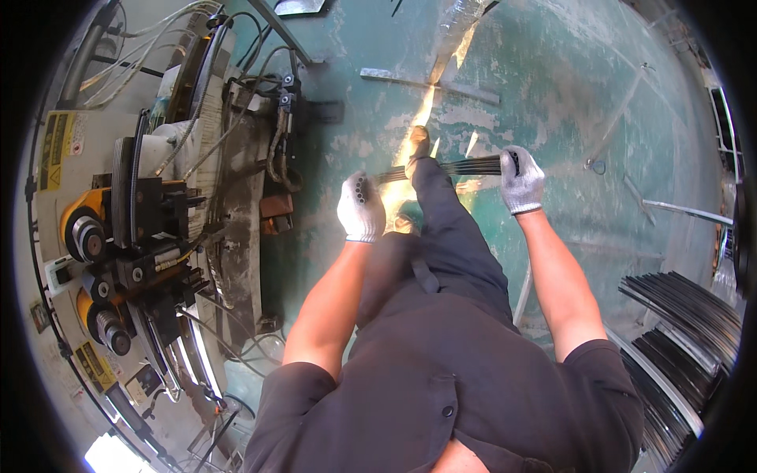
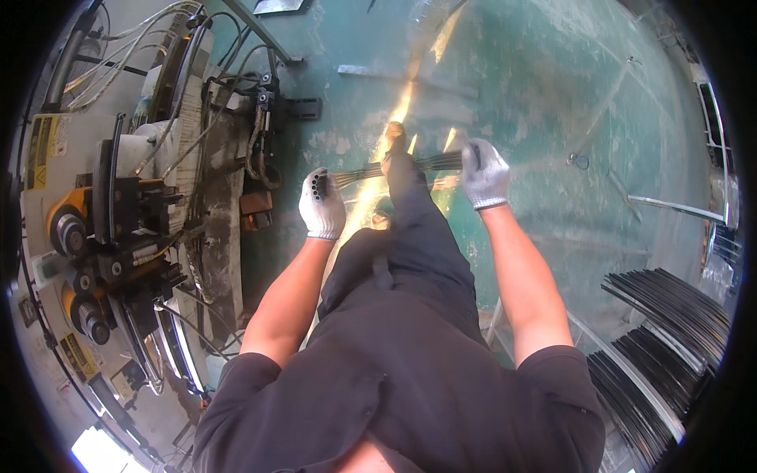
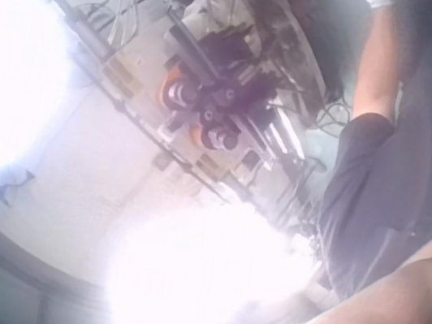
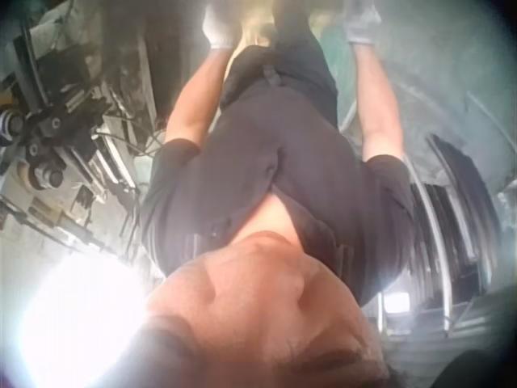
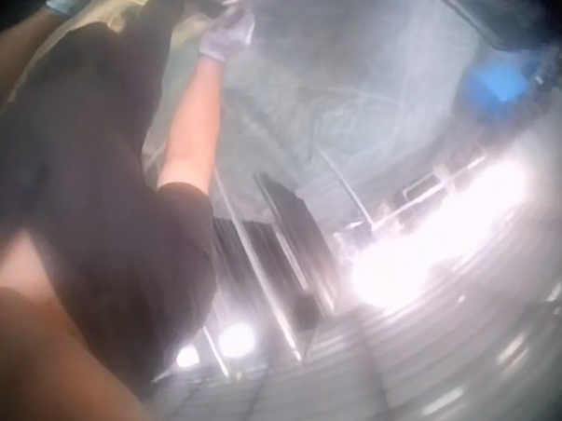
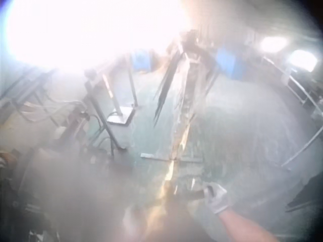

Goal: The person measures a metal rod against a wooden template, then uses a bending machine to bend multiple metal rods into a curved shape. They repeatedly load rods into the machine, bend them, and stack the finished pieces.

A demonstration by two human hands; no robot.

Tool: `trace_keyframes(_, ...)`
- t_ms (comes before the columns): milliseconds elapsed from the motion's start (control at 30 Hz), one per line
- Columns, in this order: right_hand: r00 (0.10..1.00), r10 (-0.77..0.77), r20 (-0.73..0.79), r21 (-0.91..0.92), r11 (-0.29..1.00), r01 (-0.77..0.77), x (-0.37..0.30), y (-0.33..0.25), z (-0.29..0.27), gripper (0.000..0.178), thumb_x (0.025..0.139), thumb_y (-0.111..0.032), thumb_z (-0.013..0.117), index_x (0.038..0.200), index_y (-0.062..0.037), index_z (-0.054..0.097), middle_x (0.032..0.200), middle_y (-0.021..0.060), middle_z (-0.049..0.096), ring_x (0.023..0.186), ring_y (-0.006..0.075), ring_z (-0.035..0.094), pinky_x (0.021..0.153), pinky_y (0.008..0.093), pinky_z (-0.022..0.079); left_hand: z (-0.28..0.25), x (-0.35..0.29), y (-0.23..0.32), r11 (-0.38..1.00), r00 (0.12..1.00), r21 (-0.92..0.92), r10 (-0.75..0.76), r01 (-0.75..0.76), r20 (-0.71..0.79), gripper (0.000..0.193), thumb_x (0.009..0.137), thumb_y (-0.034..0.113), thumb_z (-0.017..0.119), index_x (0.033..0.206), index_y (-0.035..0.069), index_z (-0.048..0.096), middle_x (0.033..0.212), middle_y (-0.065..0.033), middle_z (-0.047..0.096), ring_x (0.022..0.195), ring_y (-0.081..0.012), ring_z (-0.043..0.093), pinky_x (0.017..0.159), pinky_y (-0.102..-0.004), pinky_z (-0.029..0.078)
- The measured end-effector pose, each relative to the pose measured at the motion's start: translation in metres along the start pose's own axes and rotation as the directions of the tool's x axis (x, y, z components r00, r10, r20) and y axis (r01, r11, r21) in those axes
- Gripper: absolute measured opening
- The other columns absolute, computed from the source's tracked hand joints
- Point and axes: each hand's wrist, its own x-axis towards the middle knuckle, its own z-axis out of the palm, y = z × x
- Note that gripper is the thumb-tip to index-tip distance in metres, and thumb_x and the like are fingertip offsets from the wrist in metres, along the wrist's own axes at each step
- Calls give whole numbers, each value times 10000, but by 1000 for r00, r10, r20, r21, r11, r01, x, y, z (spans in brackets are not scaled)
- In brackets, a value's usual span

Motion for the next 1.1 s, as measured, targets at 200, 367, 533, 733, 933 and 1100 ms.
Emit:
trace_keyframes(200, 1000, -23, -1, -11, 1000, 23, -11, -6, -8, 117, 1025, -157, 744, 1086, -58, 739, 944, 191, 760, 838, 384, 763, 747, 442, 600, -11, -12, 7, 997, 997, -37, -73, 73, 18, 199, 1013, 134, 775, 1178, 31, 732, 1073, -165, 781, 970, -310, 783, 894, -380, 607)
trace_keyframes(367, 1000, -10, 6, -3, 1000, 11, -24, -8, -14, 103, 1030, -143, 737, 1072, -49, 734, 927, 186, 753, 826, 381, 757, 743, 442, 594, -18, -21, 12, 1000, 1000, 13, 5, -6, 15, 200, 997, 131, 773, 1172, 39, 736, 1072, -171, 782, 971, -357, 778, 877, -405, 614)
trace_keyframes(533, 1000, -16, 1, -11, 1000, 16, -22, -11, -15, 91, 1033, -142, 731, 1063, -56, 734, 909, 179, 743, 805, 383, 748, 735, 445, 591, -16, -15, 6, 998, 999, 38, 43, -44, 26, 201, 1007, 145, 766, 1176, 41, 732, 1063, -173, 780, 975, -353, 777, 871, -406, 612)
trace_keyframes(733, 1000, -29, -12, -19, 999, 29, -22, -10, -14, 100, 1032, -153, 735, 1071, -61, 729, 897, 175, 738, 804, 388, 746, 731, 447, 592, -17, -17, 14, 1000, 999, 2, 1, -1, 39, 199, 1017, 154, 762, 1179, 44, 729, 1052, -177, 776, 970, -358, 777, 865, -411, 612)
trace_keyframes(933, 999, -36, -15, -15, 999, 36, -17, -2, -10, 112, 1031, -159, 739, 1075, -58, 720, 893, 170, 737, 791, 386, 746, 719, 451, 594, -12, -12, 17, 999, 999, 20, -32, 31, 30, 202, 1026, 155, 767, 1183, 36, 726, 1068, -173, 780, 977, -333, 781, 881, -395, 611)
trace_keyframes(1100, 999, -35, -5, -9, 999, 35, -3, -3, -3, 101, 1011, -142, 750, 1076, -68, 733, 915, 167, 749, 800, 380, 749, 718, 451, 594, -3, -8, 7, 999, 1000, 32, 4, -4, 4, 195, 1035, 120, 757, 1196, 17, 719, 1087, -150, 782, 983, -274, 778, 902, -367, 608)
